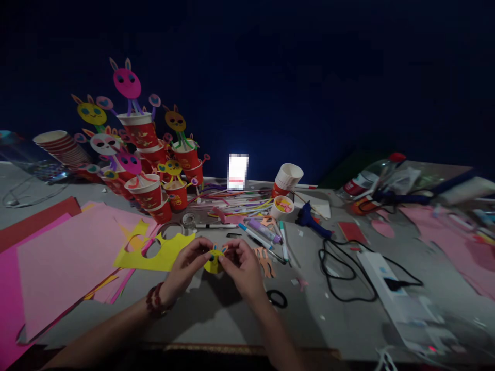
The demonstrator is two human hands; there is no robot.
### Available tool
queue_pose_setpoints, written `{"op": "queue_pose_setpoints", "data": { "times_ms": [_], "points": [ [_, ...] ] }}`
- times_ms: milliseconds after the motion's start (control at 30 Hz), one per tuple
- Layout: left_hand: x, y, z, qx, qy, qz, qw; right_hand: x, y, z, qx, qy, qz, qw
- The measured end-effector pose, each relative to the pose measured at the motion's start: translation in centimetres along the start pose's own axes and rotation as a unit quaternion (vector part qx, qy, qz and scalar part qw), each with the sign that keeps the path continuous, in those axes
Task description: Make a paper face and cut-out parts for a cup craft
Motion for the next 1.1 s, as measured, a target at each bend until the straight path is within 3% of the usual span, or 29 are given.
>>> {"op": "queue_pose_setpoints", "data": {
  "times_ms": [267,1100],
  "points": [
    [0.3,0.0,-0.3,-0.001,0.000,-0.025,1.000,-0.7,-0.6,0.1,-0.024,0.021,0.033,0.999],
    [-1.6,-0.1,-0.3,0.065,0.058,0.066,0.994,-0.4,-0.1,0.1,-0.010,0.035,0.032,0.999]
  ]
}}
Point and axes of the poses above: each hand's wrist, its own z-axis away from the middle knuckle, its own y-axis out of the back of the hand, x = y × z, the point moved 8 cm from there along -z, towards the middle knuckle
